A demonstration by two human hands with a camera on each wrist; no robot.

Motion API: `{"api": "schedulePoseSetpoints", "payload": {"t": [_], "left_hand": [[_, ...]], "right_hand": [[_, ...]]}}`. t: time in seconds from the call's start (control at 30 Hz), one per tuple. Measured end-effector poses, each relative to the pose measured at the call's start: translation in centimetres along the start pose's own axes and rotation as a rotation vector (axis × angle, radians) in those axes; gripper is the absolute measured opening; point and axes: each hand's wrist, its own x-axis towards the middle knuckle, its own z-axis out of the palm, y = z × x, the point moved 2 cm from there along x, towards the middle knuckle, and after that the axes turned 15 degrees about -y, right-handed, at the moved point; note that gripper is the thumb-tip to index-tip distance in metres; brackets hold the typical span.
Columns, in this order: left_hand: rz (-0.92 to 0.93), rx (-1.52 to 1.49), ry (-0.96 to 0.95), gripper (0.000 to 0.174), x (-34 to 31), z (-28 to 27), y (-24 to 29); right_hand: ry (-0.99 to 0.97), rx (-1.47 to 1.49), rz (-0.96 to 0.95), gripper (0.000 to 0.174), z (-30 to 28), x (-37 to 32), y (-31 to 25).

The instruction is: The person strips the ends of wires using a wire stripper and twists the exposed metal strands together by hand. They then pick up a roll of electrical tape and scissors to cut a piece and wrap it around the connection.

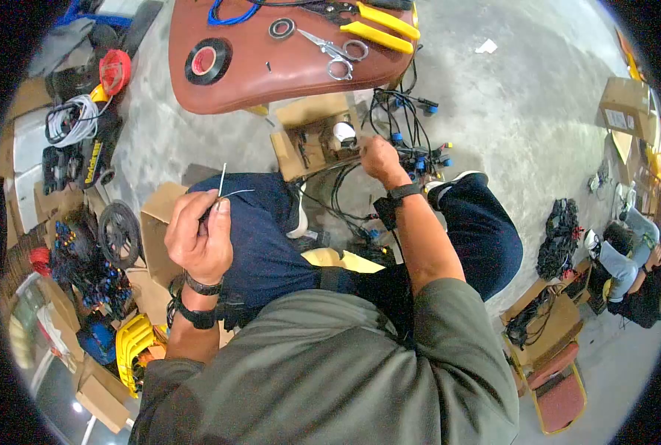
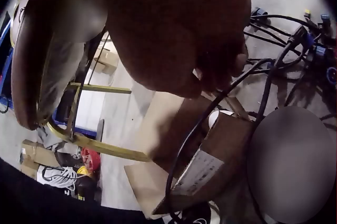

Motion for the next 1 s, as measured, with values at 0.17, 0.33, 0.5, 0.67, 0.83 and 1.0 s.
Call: {"api": "schedulePoseSetpoints", "payload": {"t": [0.17, 0.33, 0.5, 0.67, 0.83, 1.0], "left_hand": [[0.020, -0.009, -0.005, 0.017, -0.2, -0.1, -0.2], [0.011, 0.011, -0.015, 0.018, -0.1, -0.1, -0.1], [0.010, 0.002, -0.020, 0.016, 0.6, -0.1, 0.3], [0.116, -0.017, 0.059, 0.015, 0.8, 0.3, 0.4], [0.093, -0.038, 0.045, 0.013, 0.4, -0.1, 0.7], [0.115, -0.025, 0.076, 0.013, 0.3, -0.3, 0.8]], "right_hand": [[0.026, -0.054, 0.048, 0.026, -0.5, -0.1, -0.3], [0.003, -0.042, -0.004, 0.028, -0.6, 1.0, 0.7], [-0.037, 0.241, -0.023, 0.020, -2.3, 0.9, -0.2], [0.114, 0.293, 0.000, 0.023, -9.4, -0.4, -4.7], [0.588, 0.290, -0.173, 0.016, -19.9, -3.9, -12.2], [0.544, -0.244, -0.366, 0.025, -25.6, -2.9, -17.2]]}}
